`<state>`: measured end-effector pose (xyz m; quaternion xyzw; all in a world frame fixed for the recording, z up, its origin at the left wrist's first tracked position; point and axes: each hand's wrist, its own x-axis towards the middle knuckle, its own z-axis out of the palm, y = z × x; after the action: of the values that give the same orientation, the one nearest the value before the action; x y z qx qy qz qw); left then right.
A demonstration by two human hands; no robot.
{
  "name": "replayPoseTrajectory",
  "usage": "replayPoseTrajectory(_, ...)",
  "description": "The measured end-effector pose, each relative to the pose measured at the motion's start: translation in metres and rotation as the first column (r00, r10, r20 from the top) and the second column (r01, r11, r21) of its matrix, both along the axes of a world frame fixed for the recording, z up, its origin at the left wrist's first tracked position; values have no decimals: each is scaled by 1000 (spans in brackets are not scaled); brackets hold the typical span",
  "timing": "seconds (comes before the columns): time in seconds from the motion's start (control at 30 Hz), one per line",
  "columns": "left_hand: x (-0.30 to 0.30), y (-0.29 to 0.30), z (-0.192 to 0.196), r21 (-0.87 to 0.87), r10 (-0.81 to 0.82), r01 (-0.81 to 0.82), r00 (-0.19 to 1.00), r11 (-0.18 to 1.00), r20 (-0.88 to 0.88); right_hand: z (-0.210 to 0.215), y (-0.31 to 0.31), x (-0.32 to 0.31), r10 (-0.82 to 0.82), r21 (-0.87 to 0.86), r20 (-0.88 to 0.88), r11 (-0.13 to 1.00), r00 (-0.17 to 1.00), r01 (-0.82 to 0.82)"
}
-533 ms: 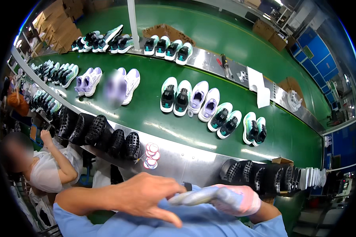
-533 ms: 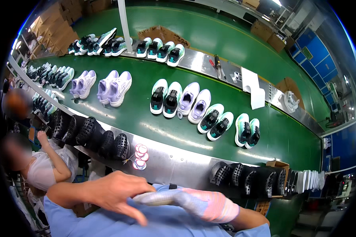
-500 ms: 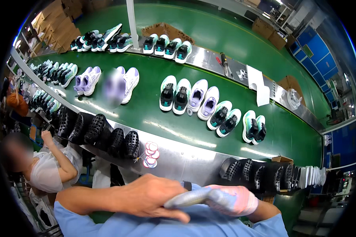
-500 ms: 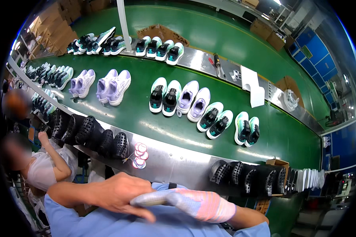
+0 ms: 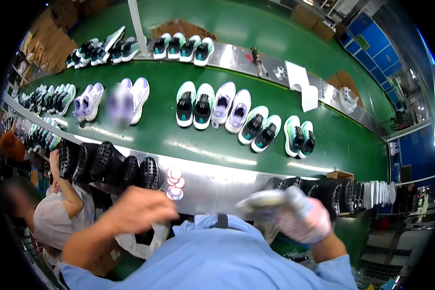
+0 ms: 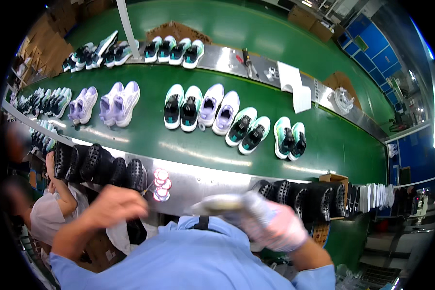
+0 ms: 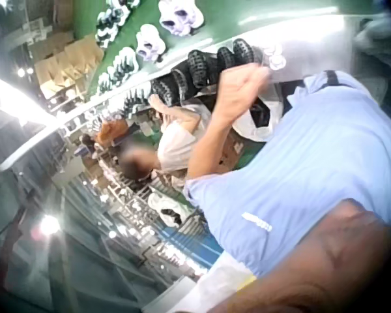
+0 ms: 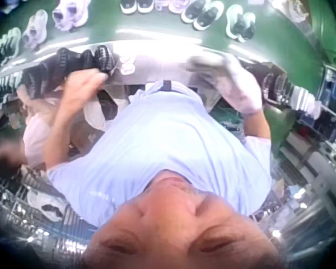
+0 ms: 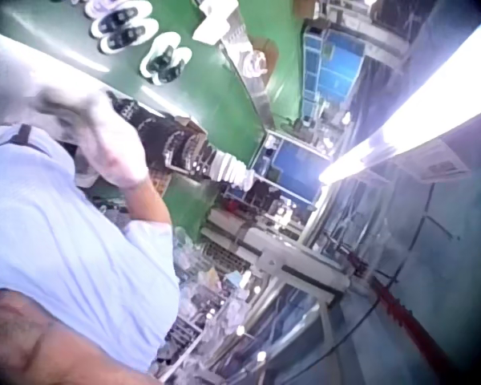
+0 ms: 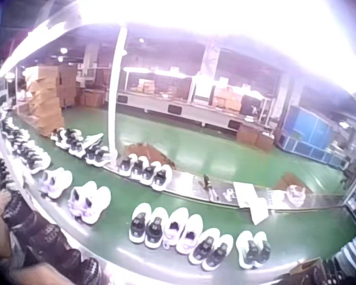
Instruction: The person applies stickers to the tongues of shoes by peeling them from a roll and pressing them onto the material, then sorts the shoes onto a conveyor belt.
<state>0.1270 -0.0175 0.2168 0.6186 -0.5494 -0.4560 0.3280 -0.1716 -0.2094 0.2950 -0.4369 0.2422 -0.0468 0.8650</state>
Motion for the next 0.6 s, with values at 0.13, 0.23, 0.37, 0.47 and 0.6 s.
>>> replayPoseTrajectory(0.13, -72, -32, 7, -18, -219, 219, 968, 976, -121, -25, 23, 20, 66, 227, 62, 971, 996, -78)
replayPoseTrajectory(0.23, -82, -33, 8, -284, -199, 153, 970, 946, -141, -33, 29, 18, 210, 230, -16, 952, 978, -200)
replayPoseTrajectory(0.37, -54, -27, 16, -397, -393, 299, 902, 868, -180, -13, 27, 19, 321, 315, 96, 888, 942, -335)
replayPoseTrajectory(0.47, -19, -17, 30, -316, -379, 337, 922, 887, -82, -13, 17, -3, 374, 264, 195, 870, 907, -416)
replayPoseTrajectory(0.6, -29, -30, 11, -247, -79, 37, 984, 968, -161, -55, 4, 3, -183, 972, -216, 52, 959, 229)
